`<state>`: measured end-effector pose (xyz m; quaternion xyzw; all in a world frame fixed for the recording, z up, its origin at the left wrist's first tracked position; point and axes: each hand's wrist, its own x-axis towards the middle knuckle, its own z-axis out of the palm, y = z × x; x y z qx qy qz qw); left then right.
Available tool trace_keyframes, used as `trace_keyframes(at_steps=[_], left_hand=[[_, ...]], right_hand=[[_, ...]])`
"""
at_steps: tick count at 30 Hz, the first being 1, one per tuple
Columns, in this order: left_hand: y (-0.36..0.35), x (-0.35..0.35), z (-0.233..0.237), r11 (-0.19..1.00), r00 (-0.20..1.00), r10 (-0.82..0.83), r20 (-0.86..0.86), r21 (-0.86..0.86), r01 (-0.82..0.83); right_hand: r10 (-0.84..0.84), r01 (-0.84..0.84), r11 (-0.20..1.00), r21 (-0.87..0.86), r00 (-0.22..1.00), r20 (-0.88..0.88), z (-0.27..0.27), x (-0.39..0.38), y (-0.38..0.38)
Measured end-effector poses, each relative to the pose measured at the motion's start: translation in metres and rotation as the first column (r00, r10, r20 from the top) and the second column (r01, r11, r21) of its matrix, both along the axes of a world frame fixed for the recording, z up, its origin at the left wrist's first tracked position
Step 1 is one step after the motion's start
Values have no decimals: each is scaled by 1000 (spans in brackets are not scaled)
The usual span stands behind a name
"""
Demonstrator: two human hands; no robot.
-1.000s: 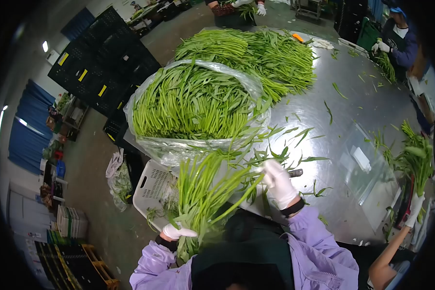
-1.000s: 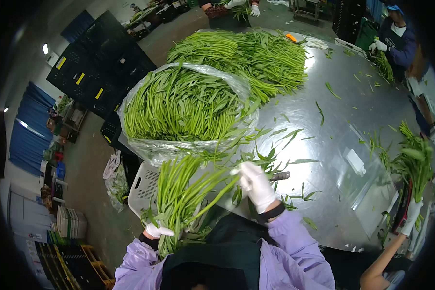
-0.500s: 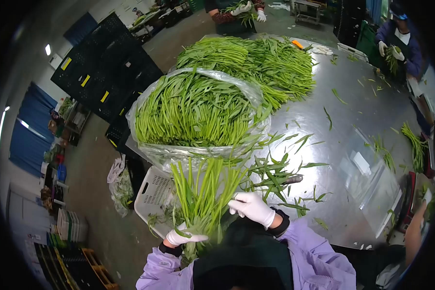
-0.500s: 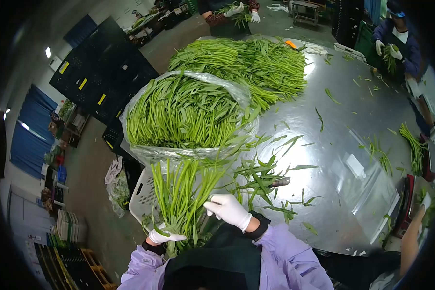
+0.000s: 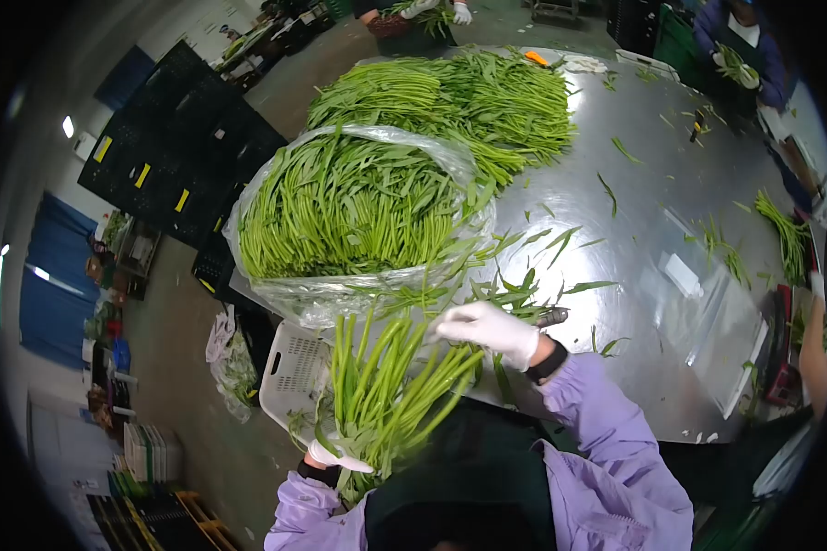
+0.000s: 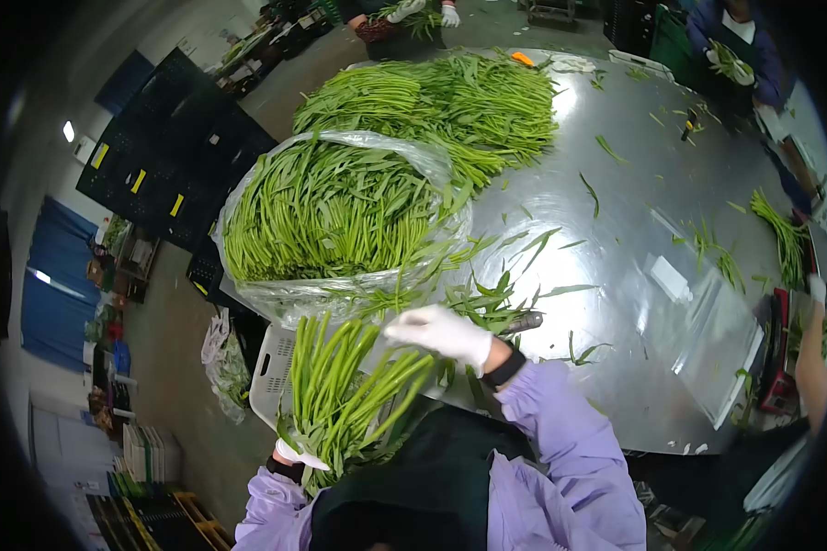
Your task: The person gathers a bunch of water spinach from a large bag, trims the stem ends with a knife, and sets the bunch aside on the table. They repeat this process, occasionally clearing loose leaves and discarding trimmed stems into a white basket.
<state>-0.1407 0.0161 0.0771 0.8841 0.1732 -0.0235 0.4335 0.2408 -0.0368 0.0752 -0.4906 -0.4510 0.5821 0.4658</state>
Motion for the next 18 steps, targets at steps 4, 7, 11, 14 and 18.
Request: trace_keyframes(at_steps=[4, 7, 11, 14, 18], left_hand=[[4, 24, 13, 979, 996, -55, 74, -193, 68], [7, 20, 9, 969, 996, -56, 67, -237, 70], [9, 11, 1, 968, 998, -51, 36, -245, 59], [4, 16, 1, 923, 1000, 11, 25, -385, 0], [5, 25, 9, 962, 988, -86, 126, -248, 115]], right_hand=[[81, -96, 994, -47, 961, -266, 2, -19, 7], [73, -103, 993, -54, 915, -396, 4, -21, 1], [112, -146, 989, -23, 842, -528, -2, -15, -2], [134, -149, 988, 25, 782, -609, -8, -9, -11], [266, 89, 909, 406, 627, -732, -13, 10, -12]])
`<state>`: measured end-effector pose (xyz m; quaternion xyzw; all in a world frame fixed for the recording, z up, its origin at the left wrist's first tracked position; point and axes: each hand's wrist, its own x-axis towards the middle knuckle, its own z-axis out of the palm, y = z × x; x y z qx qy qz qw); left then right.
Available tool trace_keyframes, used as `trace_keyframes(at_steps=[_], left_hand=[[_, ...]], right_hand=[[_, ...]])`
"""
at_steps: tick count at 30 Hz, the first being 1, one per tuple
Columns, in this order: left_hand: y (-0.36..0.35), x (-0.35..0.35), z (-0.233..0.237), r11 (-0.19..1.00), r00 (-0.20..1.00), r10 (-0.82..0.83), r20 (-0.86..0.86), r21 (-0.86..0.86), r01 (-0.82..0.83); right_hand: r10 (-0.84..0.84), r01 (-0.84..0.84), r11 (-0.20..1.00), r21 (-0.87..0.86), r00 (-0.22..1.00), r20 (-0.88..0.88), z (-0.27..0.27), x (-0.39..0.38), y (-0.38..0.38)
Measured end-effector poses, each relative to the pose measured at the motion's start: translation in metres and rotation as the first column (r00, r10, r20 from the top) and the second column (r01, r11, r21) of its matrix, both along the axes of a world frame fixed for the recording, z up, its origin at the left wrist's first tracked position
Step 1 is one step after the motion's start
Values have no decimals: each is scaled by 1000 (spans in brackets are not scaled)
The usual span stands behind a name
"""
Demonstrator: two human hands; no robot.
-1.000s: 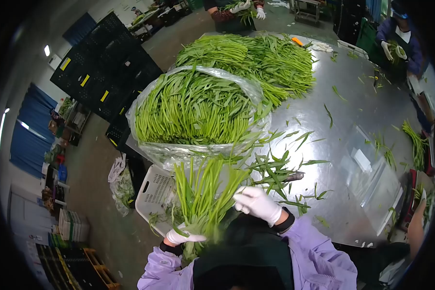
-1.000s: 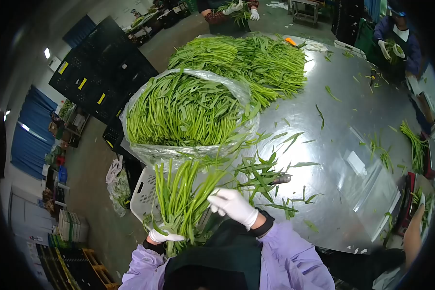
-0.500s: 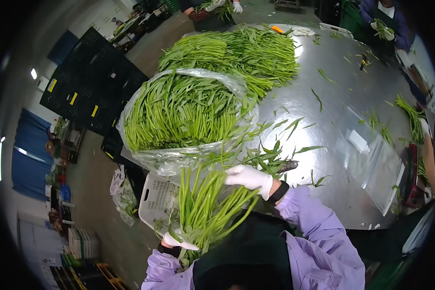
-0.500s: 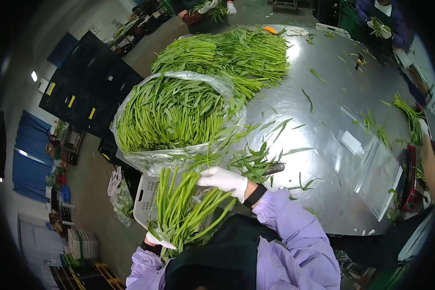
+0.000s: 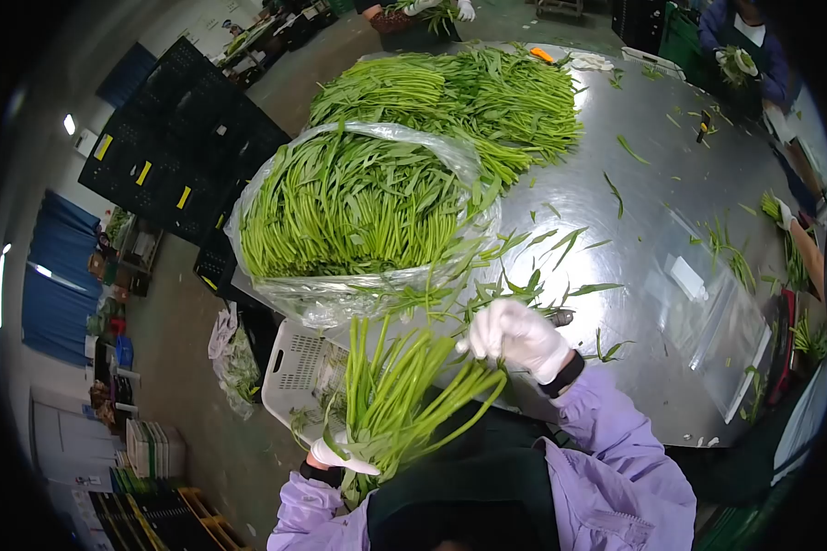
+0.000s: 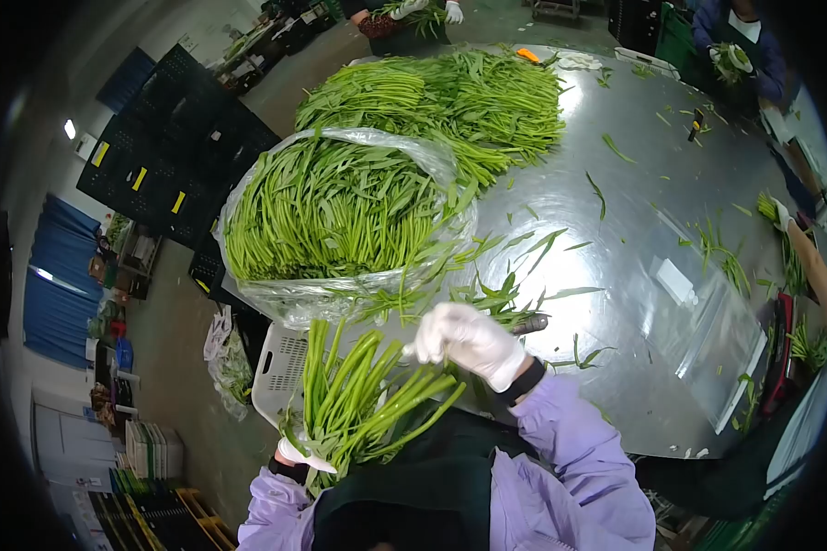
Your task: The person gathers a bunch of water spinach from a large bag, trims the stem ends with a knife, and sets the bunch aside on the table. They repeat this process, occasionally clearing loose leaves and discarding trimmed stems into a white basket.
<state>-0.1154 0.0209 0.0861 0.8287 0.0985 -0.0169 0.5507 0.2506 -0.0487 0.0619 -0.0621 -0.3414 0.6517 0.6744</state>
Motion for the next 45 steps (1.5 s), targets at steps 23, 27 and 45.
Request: trace_keyframes(at_steps=[23, 27, 45], left_hand=[[-3, 25, 9, 994, 972, -36, -231, -113, 10], [-6, 14, 5, 995, 974, 37, -222, -85, -57], [-5, 29, 0, 999, 979, 37, -199, 16, -34]], right_hand=[[-485, 560, 758, 335, 141, 863, -21, -41, 1], [-361, 663, 510, 548, -413, 836, -9, 7, 3], [-574, 659, 601, 453, -38, 818, 14, -33, 28]])
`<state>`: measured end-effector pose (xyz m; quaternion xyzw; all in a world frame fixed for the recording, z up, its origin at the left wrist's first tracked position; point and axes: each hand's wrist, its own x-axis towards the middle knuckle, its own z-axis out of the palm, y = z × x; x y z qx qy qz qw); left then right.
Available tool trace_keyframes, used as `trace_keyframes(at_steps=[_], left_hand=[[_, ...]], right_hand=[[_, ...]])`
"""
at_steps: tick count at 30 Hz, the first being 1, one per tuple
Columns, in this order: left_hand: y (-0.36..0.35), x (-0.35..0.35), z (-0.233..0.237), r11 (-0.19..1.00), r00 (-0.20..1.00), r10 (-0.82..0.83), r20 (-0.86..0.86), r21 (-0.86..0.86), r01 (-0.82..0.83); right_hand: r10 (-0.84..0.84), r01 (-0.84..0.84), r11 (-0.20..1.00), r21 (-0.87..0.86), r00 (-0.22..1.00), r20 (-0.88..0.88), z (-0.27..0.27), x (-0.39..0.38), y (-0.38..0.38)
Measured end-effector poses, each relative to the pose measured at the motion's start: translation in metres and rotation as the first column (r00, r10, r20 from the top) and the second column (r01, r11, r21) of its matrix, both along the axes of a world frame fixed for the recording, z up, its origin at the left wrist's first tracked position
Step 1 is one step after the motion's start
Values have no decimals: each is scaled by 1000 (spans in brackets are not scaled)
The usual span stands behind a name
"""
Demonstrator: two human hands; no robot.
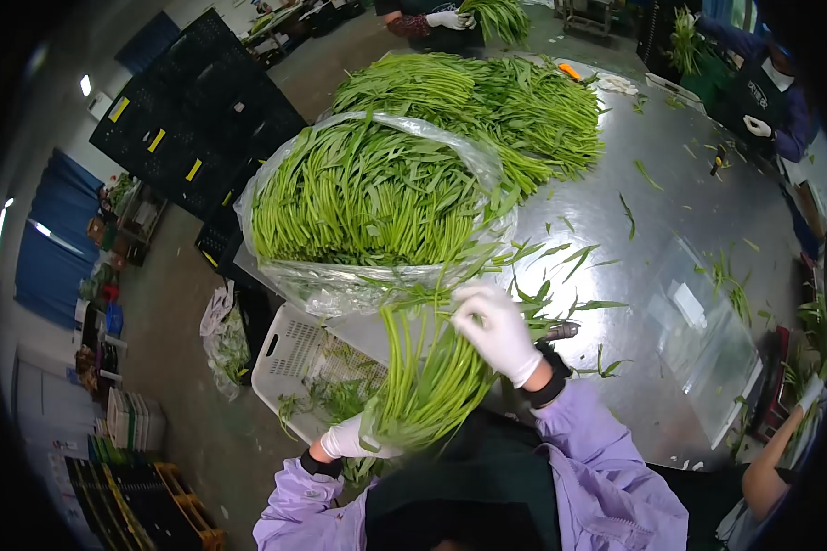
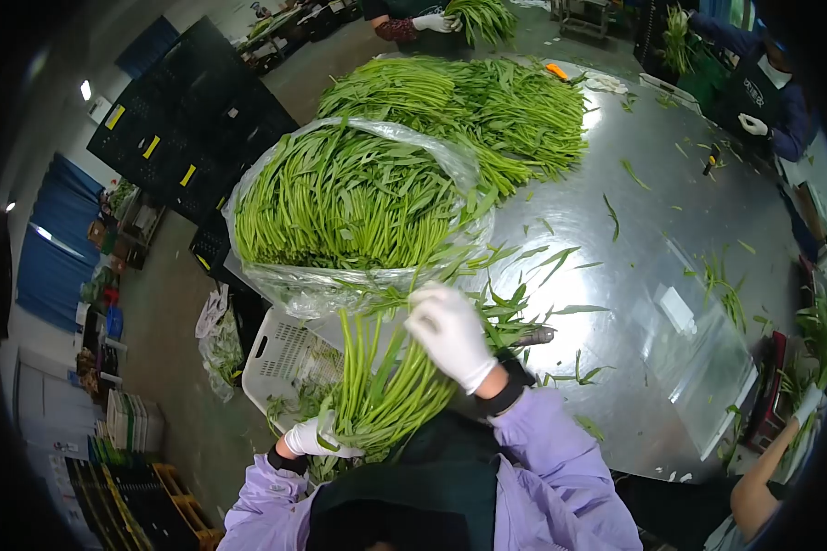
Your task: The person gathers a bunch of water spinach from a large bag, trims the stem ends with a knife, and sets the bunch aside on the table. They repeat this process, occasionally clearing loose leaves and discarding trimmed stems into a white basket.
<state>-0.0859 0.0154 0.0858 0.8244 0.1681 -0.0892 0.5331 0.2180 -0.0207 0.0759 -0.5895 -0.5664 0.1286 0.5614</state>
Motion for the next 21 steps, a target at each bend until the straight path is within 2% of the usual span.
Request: trace_keyframes(at_steps=[1, 2, 4, 5, 6, 8, 9, 10, 12, 13, 14, 15, 16, 17, 18, 19, 20, 21], left_hand=[[2, -3, 1, 994, 998, -65, 10, 90, 64], [4, -11, -6, 994, 998, -61, 12, 94, 60], [-1, -32, -28, 995, 997, 75, 5, -66, -75], [-1, -30, -23, 998, 998, 55, -22, 44, -54], [-1, -26, -18, 997, 998, 65, -17, 47, -64], [-2, -21, -9, 978, 980, 195, 51, -90, -190], [-3, -20, -7, 958, 966, 259, 2, -131, -257], [-4, -19, -4, 957, 965, 264, 9, -128, -260], [-3, -11, 4, 895, 932, 361, -8, -277, -349], [-3, -2, 15, 853, 920, 390, -44, -358, -379], [-3, 1, 13, 855, 921, 387, -39, -358, -375], [-2, 3, 8, 907, 948, 317, 15, -299, -298], [1, 5, 1, 948, 969, 237, 65, -234, -216], [9, -7, -31, 997, 998, -50, 41, 65, 47], [11, -2, -34, 996, 997, -63, 46, 65, 60], [10, 4, -39, 989, 989, -144, 41, 44, 142], [7, 11, -42, 975, 975, -221, 36, 20, 220], [-1, 29, -25, 990, 973, -140, 185, 16, 139]], right_hand=[[-68, 69, 998, 4, 997, -23, 0, 12, -3], [-115, 115, 993, -5, 992, -57, -4, 25, -9], [-131, 124, 991, -44, 957, -258, 1, 44, -28], [-120, 63, 984, -166, 924, -362, -11, 50, -39], [-125, -10, 960, -279, 879, -461, -27, 53, -51], [26, -241, 871, -429, 893, -449, -60, 50, -73], [160, -179, 805, -565, 984, -83, -59, 40, -81], [317, -59, 749, -660, 906, 279, -57, 29, -86], [483, -177, 651, -738, 846, 223, -64, 9, -90], [424, -457, 665, -591, 882, -204, -71, -4, -89], [366, -637, 696, -332, 712, -599, -83, -17, -86], [409, -797, 601, 57, 245, -879, -111, -31, -74], [405, -792, 609, 54, 252, -879, -102, -38, -69], [363, -733, 638, 235, 17, -932, -87, -42, -64], [331, -627, 672, 395, -223, -917, -73, -46, -60], [299, -535, 767, 356, -193, -935, -66, -49, -60], [295, -531, 772, 350, -187, -937, -69, -46, -59], [308, -554, 740, 382, -227, -924, -76, -43, -57]])
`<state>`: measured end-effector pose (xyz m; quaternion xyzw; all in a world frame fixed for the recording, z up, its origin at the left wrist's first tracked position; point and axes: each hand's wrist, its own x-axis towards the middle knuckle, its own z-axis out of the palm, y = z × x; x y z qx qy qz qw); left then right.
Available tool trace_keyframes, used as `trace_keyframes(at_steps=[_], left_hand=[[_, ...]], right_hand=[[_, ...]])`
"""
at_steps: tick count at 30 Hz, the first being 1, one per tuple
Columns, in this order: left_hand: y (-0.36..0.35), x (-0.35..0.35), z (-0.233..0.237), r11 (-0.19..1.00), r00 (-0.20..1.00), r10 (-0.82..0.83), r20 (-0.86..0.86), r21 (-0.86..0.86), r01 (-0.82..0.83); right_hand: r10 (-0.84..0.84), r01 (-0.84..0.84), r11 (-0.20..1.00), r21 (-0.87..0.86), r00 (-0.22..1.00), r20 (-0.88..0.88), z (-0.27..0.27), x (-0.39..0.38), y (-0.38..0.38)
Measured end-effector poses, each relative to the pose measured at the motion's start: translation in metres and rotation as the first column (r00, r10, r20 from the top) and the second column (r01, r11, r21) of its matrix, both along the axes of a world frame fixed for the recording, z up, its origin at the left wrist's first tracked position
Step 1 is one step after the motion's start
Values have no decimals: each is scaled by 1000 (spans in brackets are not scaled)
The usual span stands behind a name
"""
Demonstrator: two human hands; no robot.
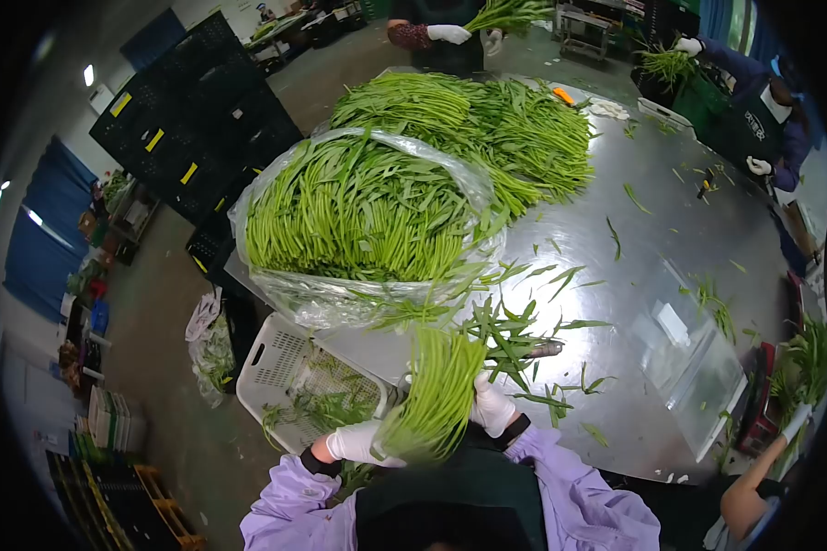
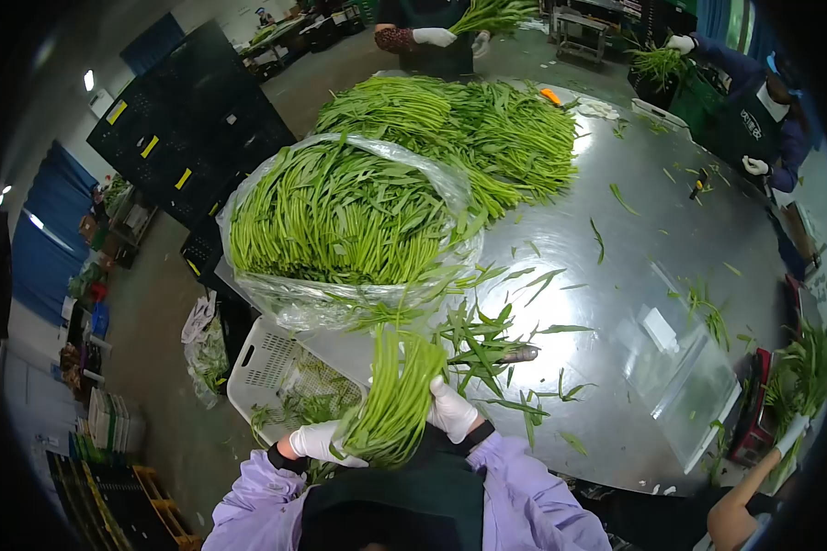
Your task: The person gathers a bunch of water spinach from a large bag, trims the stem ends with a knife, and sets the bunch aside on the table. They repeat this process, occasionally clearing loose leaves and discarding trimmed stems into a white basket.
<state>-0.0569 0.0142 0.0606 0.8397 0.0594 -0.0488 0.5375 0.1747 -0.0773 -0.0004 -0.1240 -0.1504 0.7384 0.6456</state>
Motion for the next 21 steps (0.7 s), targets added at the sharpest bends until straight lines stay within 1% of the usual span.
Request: trace_keyframes(at_steps=[1, 2, 3, 4, 5, 6, 7, 8, 9, 11, 12, 13, 15, 16, 17, 19, 20, 21], left_hand=[[-1, 0, -4, 1000, 1000, -5, 2, -5, 5], [-1, -1, -10, 998, 999, -10, -48, 69, 13], [-1, 1, -9, 990, 995, -8, -96, 143, 22], [2, 1, -5, 985, 974, -27, -227, 158, 64], [5, 2, -5, 986, 975, -17, -221, 160, 54], [7, 2, -5, 971, 964, -70, -256, 204, 125], [8, 1, -5, 949, 948, -123, -295, 244, 199], [8, 1, -4, 934, 934, -110, -339, 285, 214], [9, 2, -3, 936, 938, -102, -332, 288, 204], [11, 4, 1, 958, 963, -147, -226, 210, 196], [12, 3, 2, 952, 952, -188, -242, 193, 237], [13, 1, 0, 955, 956, -174, -234, 197, 222], [15, -3, -13, 974, 970, -209, -121, 61, 218], [18, -7, -28, 979, 975, -204, -91, -20, 203], [18, -6, -25, 989, 985, -150, -81, 7, 151], [21, -1, -12, 979, 979, -205, -14, 2, 205], [20, -5, -23, 978, 983, -179, -38, 100, 182], [20, -3, -38, 970, 976, -217, 8, 115, 215]], right_hand=[[45, -45, 999, 25, 999, -28, -6, 1, 1], [44, -44, 999, 5, 996, -71, -7, 2, 1], [45, -45, 999, 4, 997, -66, -16, 2, 2], [7, -13, 998, -60, 995, -99, -31, 2, 5], [-31, 15, 992, -123, 991, -128, -24, 4, 9], [-51, 30, 985, -172, 991, -123, -17, 6, 9], [-43, 22, 985, -171, 992, -119, -10, 8, 10], [-19, 12, 998, -55, 992, -126, 13, 10, 15], [8, 0, 998, 62, 991, -130, 26, 11, 21], [37, -26, 995, 98, 992, -119, 31, 12, 28], [55, -45, 992, 120, 995, -84, 35, 13, 29], [74, -67, 988, 141, 996, -48, 38, 13, 30], [109, -107, 987, 117, 994, -13, 33, 19, 28], [72, -73, 996, 52, 997, 35, 37, 21, 26], [54, -55, 998, 5, 995, 88, 42, 21, 29], [44, -44, 999, 0, 989, 145, 63, 19, 32], [41, -33, 999, -40, 979, 202, 62, 20, 33], [32, -12, 997, -76, 964, 263, 58, 20, 34]])
